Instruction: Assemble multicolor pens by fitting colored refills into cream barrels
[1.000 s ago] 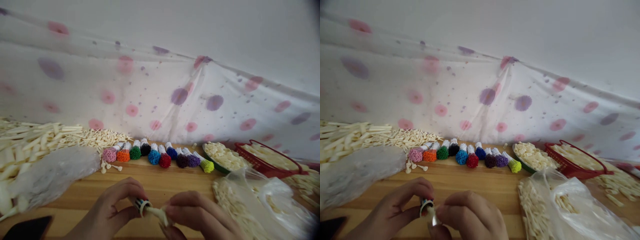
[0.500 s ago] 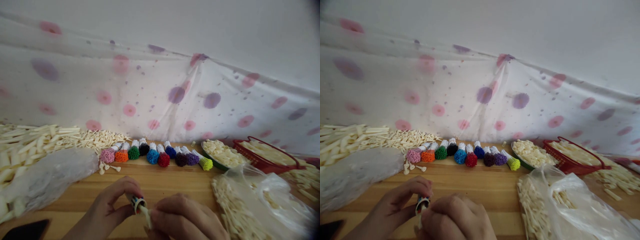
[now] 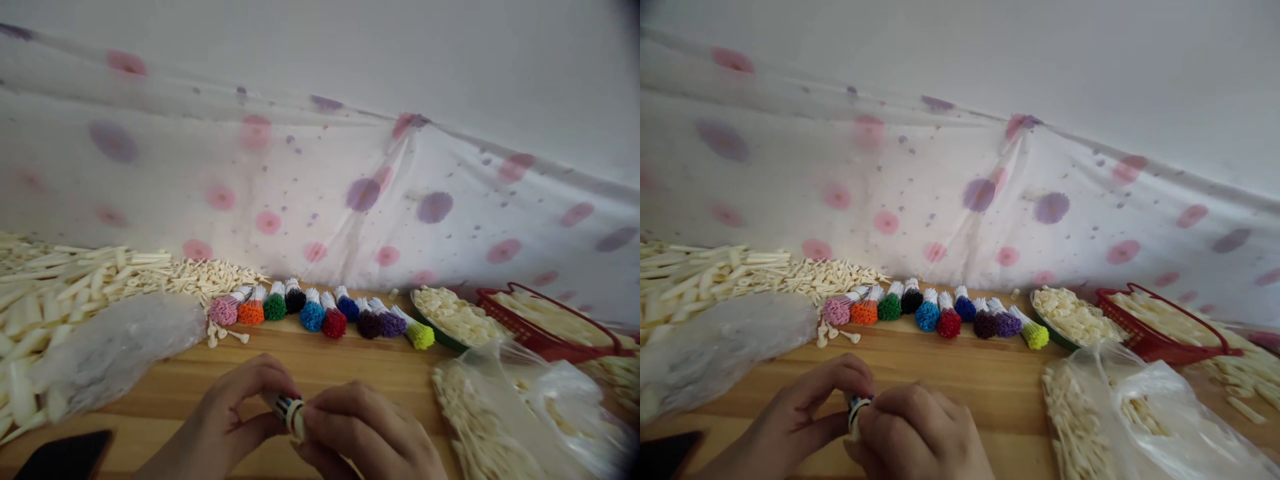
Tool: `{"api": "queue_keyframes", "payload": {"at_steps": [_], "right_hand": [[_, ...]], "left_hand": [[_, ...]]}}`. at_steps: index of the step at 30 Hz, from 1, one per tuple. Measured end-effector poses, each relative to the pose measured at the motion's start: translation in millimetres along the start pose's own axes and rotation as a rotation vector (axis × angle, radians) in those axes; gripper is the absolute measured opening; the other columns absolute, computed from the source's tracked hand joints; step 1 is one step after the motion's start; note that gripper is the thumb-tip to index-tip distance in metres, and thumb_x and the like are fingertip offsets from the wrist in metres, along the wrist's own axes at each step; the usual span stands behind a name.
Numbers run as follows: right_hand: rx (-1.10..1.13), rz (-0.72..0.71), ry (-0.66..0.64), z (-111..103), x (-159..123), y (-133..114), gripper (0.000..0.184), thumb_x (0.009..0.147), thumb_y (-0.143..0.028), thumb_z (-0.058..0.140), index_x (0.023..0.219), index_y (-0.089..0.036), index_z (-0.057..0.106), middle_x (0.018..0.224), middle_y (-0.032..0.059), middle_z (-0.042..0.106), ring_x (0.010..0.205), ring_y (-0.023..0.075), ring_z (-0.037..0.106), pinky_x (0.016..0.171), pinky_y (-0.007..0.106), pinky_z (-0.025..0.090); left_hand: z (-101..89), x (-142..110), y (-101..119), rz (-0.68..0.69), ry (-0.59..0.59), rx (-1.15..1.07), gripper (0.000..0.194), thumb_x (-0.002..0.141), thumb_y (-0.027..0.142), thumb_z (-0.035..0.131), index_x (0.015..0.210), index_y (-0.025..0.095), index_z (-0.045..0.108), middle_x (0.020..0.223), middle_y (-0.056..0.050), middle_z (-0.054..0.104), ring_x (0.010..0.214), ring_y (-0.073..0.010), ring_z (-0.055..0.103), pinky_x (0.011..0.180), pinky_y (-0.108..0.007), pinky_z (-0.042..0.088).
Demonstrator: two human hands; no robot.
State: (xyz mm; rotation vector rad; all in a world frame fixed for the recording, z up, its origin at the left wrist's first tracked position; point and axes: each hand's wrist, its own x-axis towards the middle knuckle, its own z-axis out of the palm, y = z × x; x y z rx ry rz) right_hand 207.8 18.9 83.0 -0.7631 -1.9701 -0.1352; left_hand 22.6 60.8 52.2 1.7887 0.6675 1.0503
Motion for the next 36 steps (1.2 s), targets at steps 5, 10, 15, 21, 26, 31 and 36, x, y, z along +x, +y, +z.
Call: {"api": "queue_keyframes", "payload": {"at_steps": [5,10,15,21,26,31,36], "right_hand": [[0.093,0.098,-0.126,-5,-2,6,0.014,0.082,-0.016,0.063,0.095,-0.020,0.065,0.082,0.0039,0.067,0.066,0.0109,0.065,0.060,0.017,0.052],[0.210,0.215,-0.198,-14,5,14,0.006,0.084,-0.017,0.059,0.084,-0.018,0.065,0.079,0.0031,0.066,0.068,0.0104,0.064,0.062,0.016,0.051],[0.228,0.366,-0.188,-8,8,22,0.016,0.086,-0.020,0.056,0.072,-0.017,0.061,0.068,0.0010,0.060,0.061,0.0108,0.058,0.055,0.018,0.046],[0.109,0.367,-0.189,0,6,21,0.019,0.088,-0.018,0.048,0.071,-0.017,0.056,0.065,-0.0004,0.055,0.057,0.0104,0.054,0.053,0.019,0.042],[0.008,0.285,-0.206,4,7,22,0.025,0.092,-0.020,0.041,0.069,-0.018,0.052,0.065,0.0011,0.055,0.058,0.0120,0.053,0.053,0.020,0.042],[-0.016,0.259,-0.235,6,6,23,0.025,0.092,-0.020,0.039,0.070,-0.018,0.051,0.067,0.0018,0.054,0.062,0.0130,0.052,0.055,0.020,0.042],[-0.007,0.268,-0.262,6,6,23,0.025,0.092,-0.017,0.039,0.069,-0.018,0.049,0.067,0.0013,0.052,0.062,0.0129,0.050,0.055,0.020,0.041]], "left_hand": [[1.0,1,4,-0.016,0.019,0.005,0.021,0.074,0.014,0.070,0.088,0.030,0.069,0.081,0.004,0.064,0.077,-0.0143,0.062,0.070,-0.021,0.048],[2.8,1,7,-0.123,-0.005,0.051,0.023,0.075,0.014,0.067,0.092,0.030,0.071,0.080,0.002,0.061,0.075,-0.0147,0.061,0.065,-0.020,0.048],[6.8,0,12,-0.057,0.012,0.159,0.025,0.083,0.017,0.055,0.098,0.030,0.069,0.076,0.002,0.059,0.065,-0.0124,0.057,0.058,-0.019,0.046],[9.9,-2,13,-0.027,0.087,0.225,0.029,0.082,0.017,0.056,0.105,0.031,0.067,0.080,0.001,0.062,0.068,-0.0126,0.058,0.061,-0.018,0.046],[8.4,-2,10,0.005,0.077,0.263,0.030,0.081,0.015,0.057,0.106,0.031,0.066,0.083,0.000,0.065,0.070,-0.0132,0.062,0.061,-0.017,0.050],[7.6,-2,5,0.061,0.076,0.334,0.032,0.082,0.016,0.057,0.109,0.033,0.063,0.089,0.001,0.067,0.080,-0.0143,0.065,0.067,-0.018,0.053],[8.9,-3,3,0.140,0.092,0.451,0.033,0.083,0.015,0.056,0.110,0.033,0.060,0.090,0.001,0.066,0.079,-0.0136,0.067,0.065,-0.016,0.054]]}}
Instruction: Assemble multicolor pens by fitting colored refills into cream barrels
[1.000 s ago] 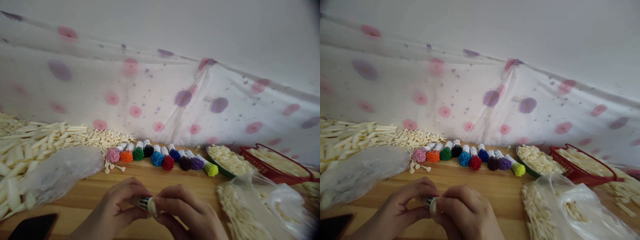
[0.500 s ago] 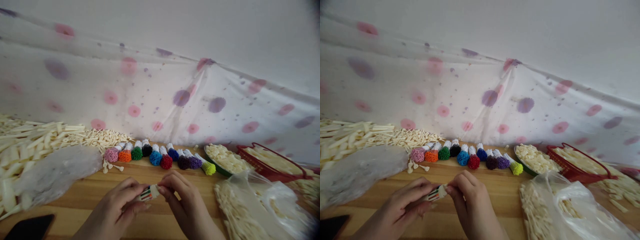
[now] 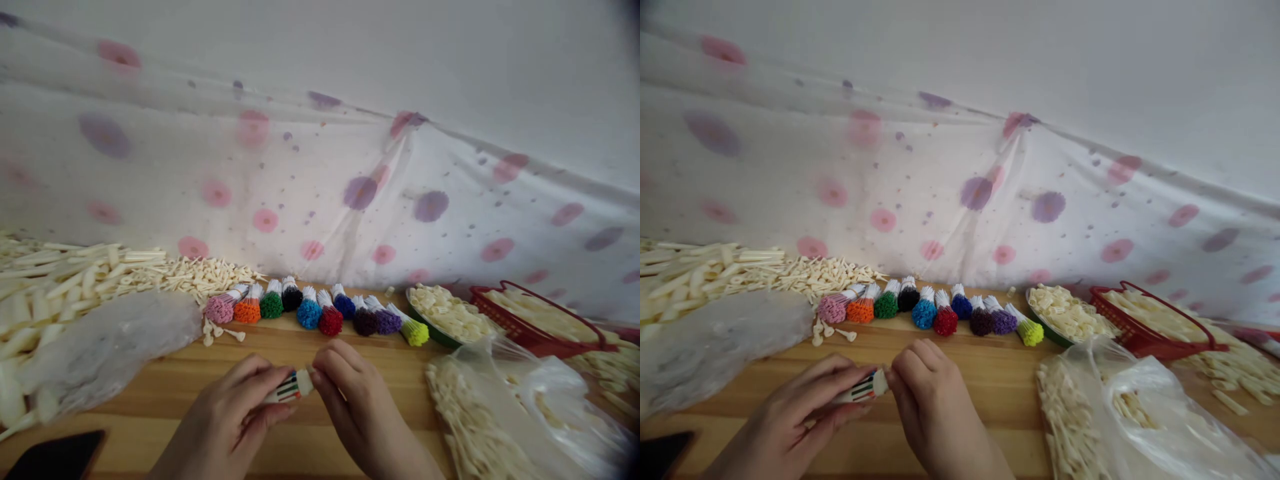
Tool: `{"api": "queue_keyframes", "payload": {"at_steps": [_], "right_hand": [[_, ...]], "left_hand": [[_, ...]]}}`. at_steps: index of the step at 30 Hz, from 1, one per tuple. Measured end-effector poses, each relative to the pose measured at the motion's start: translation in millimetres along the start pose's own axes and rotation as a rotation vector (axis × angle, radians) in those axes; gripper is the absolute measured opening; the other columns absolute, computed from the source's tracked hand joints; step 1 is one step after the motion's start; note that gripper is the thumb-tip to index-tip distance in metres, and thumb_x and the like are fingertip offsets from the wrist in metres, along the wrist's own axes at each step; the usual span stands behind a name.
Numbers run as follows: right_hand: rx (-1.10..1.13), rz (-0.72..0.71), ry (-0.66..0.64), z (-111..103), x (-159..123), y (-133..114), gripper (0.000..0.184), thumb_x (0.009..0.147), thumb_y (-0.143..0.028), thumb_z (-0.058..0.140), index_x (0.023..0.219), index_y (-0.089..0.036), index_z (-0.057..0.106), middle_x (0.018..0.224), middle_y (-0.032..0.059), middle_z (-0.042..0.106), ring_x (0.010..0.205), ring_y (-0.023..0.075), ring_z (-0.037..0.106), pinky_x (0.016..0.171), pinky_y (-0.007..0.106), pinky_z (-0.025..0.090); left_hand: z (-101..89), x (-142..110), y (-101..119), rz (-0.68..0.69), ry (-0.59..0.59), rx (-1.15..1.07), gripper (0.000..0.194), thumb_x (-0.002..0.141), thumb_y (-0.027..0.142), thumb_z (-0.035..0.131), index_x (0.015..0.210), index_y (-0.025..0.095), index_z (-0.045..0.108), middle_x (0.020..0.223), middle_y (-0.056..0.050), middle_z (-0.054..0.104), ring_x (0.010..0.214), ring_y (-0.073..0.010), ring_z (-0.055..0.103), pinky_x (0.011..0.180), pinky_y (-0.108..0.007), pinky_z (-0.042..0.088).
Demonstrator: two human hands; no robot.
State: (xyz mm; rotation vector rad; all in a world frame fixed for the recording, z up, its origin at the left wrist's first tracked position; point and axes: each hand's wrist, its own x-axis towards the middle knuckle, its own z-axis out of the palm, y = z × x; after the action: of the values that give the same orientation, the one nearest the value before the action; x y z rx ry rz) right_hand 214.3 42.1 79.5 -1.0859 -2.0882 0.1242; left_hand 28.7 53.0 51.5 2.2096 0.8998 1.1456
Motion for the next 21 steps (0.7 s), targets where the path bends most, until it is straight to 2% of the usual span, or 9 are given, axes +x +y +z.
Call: {"api": "queue_keyframes", "payload": {"at_steps": [7,11,15,18,21], "right_hand": [[0.018,0.041,-0.023,4,1,-1,0.028,0.092,-0.018,0.035,0.065,-0.020,0.041,0.064,-0.0002,0.048,0.057,0.0119,0.048,0.052,0.019,0.037],[-0.048,0.078,0.000,11,1,3,0.036,0.096,-0.027,0.029,0.062,-0.021,0.039,0.056,-0.0023,0.046,0.049,0.0110,0.044,0.047,0.021,0.032],[-0.047,0.143,-0.016,15,-1,6,0.043,0.097,-0.037,0.027,0.059,-0.021,0.038,0.052,-0.0029,0.045,0.045,0.0107,0.041,0.044,0.022,0.027],[0.087,0.195,-0.102,8,-1,7,0.041,0.098,-0.036,0.026,0.063,-0.020,0.041,0.058,-0.0024,0.048,0.051,0.0108,0.045,0.049,0.020,0.032],[0.165,0.175,-0.171,-6,-3,7,0.031,0.098,-0.032,0.029,0.076,-0.020,0.048,0.071,-0.0008,0.053,0.063,0.0115,0.050,0.059,0.020,0.037]], "left_hand": [[3.3,-6,-3,0.119,0.104,0.205,0.035,0.082,0.011,0.055,0.111,0.030,0.056,0.089,-0.001,0.066,0.074,-0.0145,0.067,0.065,-0.019,0.055],[4.9,-5,-3,0.117,0.126,0.256,0.034,0.080,0.009,0.055,0.108,0.029,0.056,0.088,0.000,0.067,0.074,-0.0147,0.067,0.065,-0.021,0.054],[3.8,-3,-4,0.052,0.096,0.199,0.029,0.080,0.010,0.056,0.102,0.029,0.058,0.083,0.001,0.066,0.073,-0.0141,0.067,0.065,-0.020,0.054],[1.9,-2,-6,-0.045,0.046,0.073,0.025,0.080,0.013,0.058,0.099,0.029,0.061,0.084,0.002,0.065,0.075,-0.0135,0.067,0.063,-0.018,0.054],[-0.4,-2,-7,-0.126,0.033,-0.016,0.021,0.078,0.018,0.063,0.094,0.031,0.063,0.083,0.004,0.067,0.075,-0.0130,0.067,0.063,-0.016,0.054]]}}
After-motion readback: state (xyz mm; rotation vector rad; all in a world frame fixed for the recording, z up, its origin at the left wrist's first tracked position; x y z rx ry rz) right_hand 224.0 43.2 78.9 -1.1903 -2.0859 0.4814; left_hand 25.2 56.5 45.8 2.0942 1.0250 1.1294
